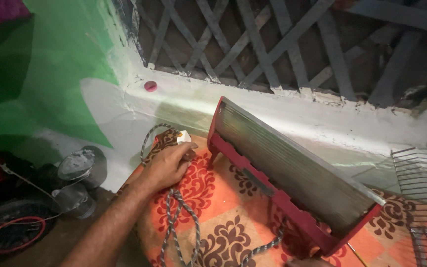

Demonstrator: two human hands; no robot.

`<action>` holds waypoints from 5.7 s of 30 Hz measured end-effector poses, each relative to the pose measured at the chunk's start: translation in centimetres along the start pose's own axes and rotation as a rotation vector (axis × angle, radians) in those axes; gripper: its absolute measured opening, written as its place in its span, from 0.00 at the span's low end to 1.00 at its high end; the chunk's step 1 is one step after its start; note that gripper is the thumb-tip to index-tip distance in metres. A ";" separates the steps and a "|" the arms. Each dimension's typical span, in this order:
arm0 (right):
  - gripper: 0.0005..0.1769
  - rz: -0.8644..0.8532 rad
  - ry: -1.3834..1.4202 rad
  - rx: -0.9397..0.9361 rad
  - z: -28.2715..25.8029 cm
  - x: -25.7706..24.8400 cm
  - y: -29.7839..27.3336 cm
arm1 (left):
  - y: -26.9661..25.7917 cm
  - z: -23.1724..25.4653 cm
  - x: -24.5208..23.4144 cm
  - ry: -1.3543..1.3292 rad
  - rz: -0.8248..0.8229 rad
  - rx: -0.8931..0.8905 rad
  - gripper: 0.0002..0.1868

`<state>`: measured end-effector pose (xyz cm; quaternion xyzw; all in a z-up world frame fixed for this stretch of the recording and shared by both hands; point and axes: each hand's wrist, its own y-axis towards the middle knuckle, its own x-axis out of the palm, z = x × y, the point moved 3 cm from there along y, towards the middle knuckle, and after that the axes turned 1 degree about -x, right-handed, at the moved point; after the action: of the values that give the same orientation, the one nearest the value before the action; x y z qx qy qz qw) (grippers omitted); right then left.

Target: The person uses a screwdriver to remove screws from the side of a red electric heater placed on a patterned table. The person removes the screws and sets them aside, then repositions the heater.

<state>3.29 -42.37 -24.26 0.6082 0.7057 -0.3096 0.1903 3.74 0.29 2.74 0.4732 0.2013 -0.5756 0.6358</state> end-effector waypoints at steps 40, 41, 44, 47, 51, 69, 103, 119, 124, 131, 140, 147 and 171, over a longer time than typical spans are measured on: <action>0.16 0.816 0.350 -0.782 -13.7 -12.0 -10.6 | 1.8 8.1 3.7 -0.519 0.222 -0.337 0.43; 0.16 0.832 0.301 -0.777 -13.5 -11.9 -10.4 | 1.8 8.1 3.7 -0.503 0.237 -0.299 0.42; 0.17 0.820 0.252 -0.737 -13.0 -12.0 -10.5 | 1.7 7.7 4.0 -0.561 0.197 -0.401 0.43; 0.18 0.725 0.384 -0.699 -13.6 -12.6 -10.7 | 1.8 7.9 3.9 -0.605 0.202 -0.367 0.42; 0.18 0.677 0.360 -0.854 -15.6 -14.0 -11.1 | 1.7 8.1 3.8 -0.598 0.200 -0.370 0.44; 0.17 0.621 0.250 -0.645 -16.8 -15.5 -12.0 | 1.6 9.1 2.4 -0.585 0.171 -0.315 0.42; 0.32 0.681 0.464 -0.644 -17.5 -20.8 -13.8 | 0.9 8.1 -1.3 -0.455 0.295 -0.313 0.51; 0.41 0.490 0.341 -0.763 -19.7 -15.9 -14.6 | 0.0 11.2 1.1 -0.360 0.281 -0.059 0.50; 0.41 0.525 0.363 -0.685 -20.4 -15.6 -15.2 | -0.1 10.7 1.5 -0.403 0.258 -0.104 0.50; 0.38 0.492 0.286 -0.743 -21.2 -16.4 -15.7 | -0.5 10.4 2.4 -0.499 0.236 -0.159 0.52; 0.35 0.440 0.354 -0.760 -21.0 -16.1 -15.3 | -0.6 9.2 4.2 -0.559 0.250 -0.198 0.53; 0.36 0.459 0.350 -0.740 -20.4 -15.8 -14.9 | 0.0 8.1 5.5 -0.693 0.282 -0.163 0.53; 0.38 0.466 0.374 -0.657 -19.9 -15.3 -14.4 | -0.9 6.6 7.0 -0.754 0.291 -0.199 0.52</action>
<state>-5.79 -41.39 3.18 0.7038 0.6331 0.0978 0.3071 2.78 -8.88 -0.07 0.1892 -0.0599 -0.5903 0.7824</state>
